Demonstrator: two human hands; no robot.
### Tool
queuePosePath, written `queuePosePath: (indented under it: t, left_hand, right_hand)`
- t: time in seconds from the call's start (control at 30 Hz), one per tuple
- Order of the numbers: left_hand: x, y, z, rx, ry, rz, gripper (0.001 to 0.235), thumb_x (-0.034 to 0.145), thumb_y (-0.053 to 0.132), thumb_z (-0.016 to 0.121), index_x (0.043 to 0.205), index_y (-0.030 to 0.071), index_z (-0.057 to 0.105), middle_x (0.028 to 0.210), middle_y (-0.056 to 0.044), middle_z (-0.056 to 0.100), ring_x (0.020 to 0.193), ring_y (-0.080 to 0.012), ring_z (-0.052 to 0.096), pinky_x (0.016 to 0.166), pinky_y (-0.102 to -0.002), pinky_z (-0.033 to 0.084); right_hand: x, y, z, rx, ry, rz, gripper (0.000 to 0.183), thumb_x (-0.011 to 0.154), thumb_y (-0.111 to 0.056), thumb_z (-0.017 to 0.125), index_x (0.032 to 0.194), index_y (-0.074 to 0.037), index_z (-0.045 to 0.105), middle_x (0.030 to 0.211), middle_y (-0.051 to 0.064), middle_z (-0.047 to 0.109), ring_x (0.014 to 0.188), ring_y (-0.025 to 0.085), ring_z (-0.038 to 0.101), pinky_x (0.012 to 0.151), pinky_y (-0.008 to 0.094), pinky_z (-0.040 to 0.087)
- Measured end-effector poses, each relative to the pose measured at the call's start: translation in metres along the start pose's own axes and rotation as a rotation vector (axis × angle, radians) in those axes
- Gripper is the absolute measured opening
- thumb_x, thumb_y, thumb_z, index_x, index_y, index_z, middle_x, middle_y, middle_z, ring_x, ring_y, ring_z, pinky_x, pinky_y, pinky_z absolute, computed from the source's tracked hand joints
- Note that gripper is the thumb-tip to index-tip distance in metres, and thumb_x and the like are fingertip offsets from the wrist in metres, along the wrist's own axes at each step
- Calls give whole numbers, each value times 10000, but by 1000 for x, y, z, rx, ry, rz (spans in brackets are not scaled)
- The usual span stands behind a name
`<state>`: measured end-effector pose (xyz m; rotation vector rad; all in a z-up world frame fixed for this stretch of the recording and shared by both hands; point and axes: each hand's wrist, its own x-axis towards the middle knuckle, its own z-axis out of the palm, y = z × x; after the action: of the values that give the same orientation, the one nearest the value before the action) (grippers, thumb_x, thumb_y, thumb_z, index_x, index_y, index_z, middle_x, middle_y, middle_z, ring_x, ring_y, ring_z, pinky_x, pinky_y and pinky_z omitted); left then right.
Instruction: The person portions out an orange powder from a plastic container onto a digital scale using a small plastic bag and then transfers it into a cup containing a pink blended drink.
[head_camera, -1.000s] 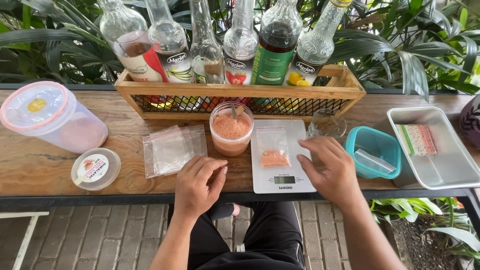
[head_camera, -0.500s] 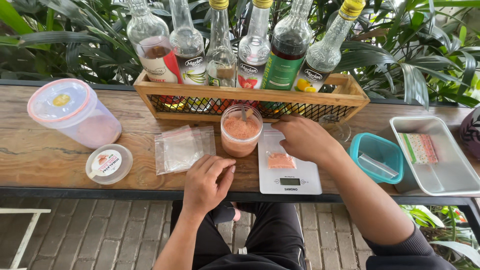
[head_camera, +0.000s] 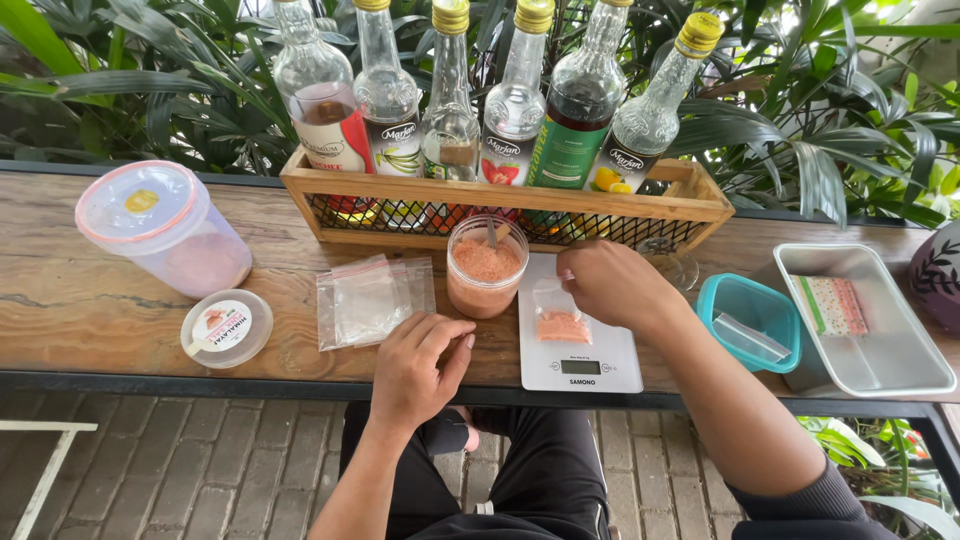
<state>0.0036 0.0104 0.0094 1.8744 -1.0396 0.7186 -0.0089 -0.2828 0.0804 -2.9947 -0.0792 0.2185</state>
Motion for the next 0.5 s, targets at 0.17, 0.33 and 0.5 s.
queuePosePath:
  t: [0.17, 0.33, 0.5]
  left_hand:
    - [3, 1, 0, -28, -9, 27, 46, 955, 160, 723, 990, 157, 753, 785, 7, 672, 710, -216, 679, 661, -320, 576]
    - [18, 15, -7, -100, -6, 57, 62, 947, 170, 741, 1004, 146, 745, 822, -1, 688, 736, -228, 693, 680, -335, 590]
    - [42, 34, -12, -367, 62, -13, 271, 935, 247, 795, 1140, 73, 768, 936, -77, 741, 846, -290, 732, 790, -388, 603]
  right_hand:
    - [-31, -16, -32, 64, 5, -21, 121, 916, -156, 660, 969, -106, 756, 927, 118, 765, 961, 386, 745, 843, 500, 591]
    - [-63, -40, -56, 253, 124, -128, 50, 888, -122, 703, 921, -102, 734, 885, 118, 773, 945, 357, 762, 846, 489, 602]
    - [-74, -64, -55, 430, 393, -324, 30, 896, -99, 768, 895, -129, 764, 774, 53, 726, 778, 311, 729, 770, 414, 597]
